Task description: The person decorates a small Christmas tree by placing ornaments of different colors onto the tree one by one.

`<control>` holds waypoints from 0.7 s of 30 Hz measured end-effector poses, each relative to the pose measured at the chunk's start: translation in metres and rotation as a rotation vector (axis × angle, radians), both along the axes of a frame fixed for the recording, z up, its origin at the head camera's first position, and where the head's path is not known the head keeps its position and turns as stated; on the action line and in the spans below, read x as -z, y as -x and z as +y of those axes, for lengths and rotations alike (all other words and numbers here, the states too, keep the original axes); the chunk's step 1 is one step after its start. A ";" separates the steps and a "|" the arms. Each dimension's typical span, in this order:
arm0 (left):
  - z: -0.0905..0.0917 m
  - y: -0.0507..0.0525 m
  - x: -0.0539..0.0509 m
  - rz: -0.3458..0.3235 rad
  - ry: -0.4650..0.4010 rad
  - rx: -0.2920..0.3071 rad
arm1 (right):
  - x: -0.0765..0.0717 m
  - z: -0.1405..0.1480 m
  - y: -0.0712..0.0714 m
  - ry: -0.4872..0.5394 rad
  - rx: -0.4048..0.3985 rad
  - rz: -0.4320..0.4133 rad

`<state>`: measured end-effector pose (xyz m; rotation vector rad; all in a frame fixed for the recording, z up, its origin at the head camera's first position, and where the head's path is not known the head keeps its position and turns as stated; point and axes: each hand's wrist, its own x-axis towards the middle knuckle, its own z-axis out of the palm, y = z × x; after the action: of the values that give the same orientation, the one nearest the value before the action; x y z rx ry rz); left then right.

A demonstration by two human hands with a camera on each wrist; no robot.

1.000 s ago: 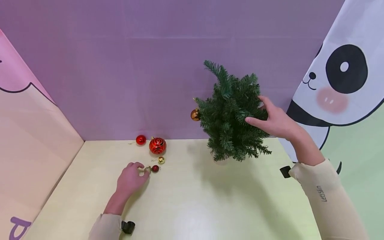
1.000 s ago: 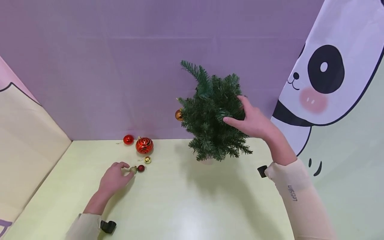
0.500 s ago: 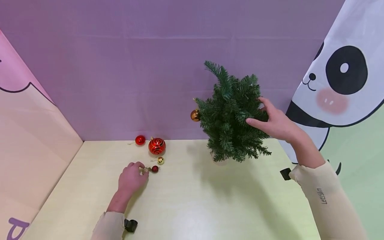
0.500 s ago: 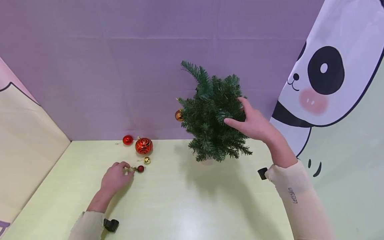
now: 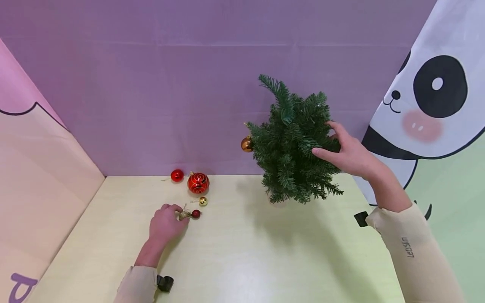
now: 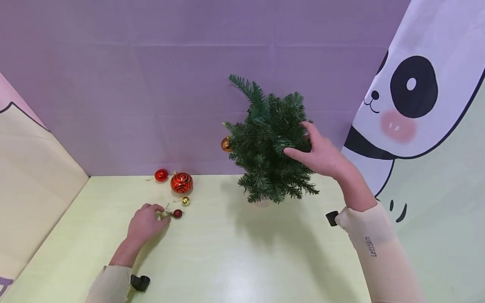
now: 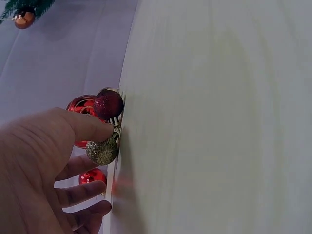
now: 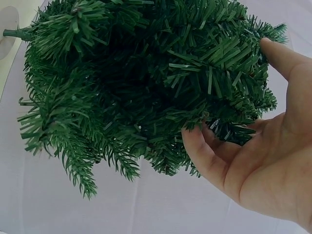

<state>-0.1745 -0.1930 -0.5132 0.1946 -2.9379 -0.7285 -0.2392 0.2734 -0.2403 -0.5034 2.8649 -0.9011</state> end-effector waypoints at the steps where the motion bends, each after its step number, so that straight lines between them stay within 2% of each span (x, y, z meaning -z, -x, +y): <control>1: 0.000 0.000 0.000 0.002 -0.003 -0.002 | 0.000 0.000 0.000 0.003 -0.001 -0.001; 8: -0.002 -0.002 -0.003 0.010 -0.017 -0.006 | 0.001 0.000 -0.001 0.007 0.004 -0.009; 21: -0.001 -0.012 -0.020 0.059 -0.038 0.002 | 0.002 0.002 -0.002 0.009 0.016 -0.037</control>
<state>-0.1623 -0.1941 -0.4930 0.1704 -2.8703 -0.7774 -0.2369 0.2755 -0.2426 -0.4606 2.8363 -0.9166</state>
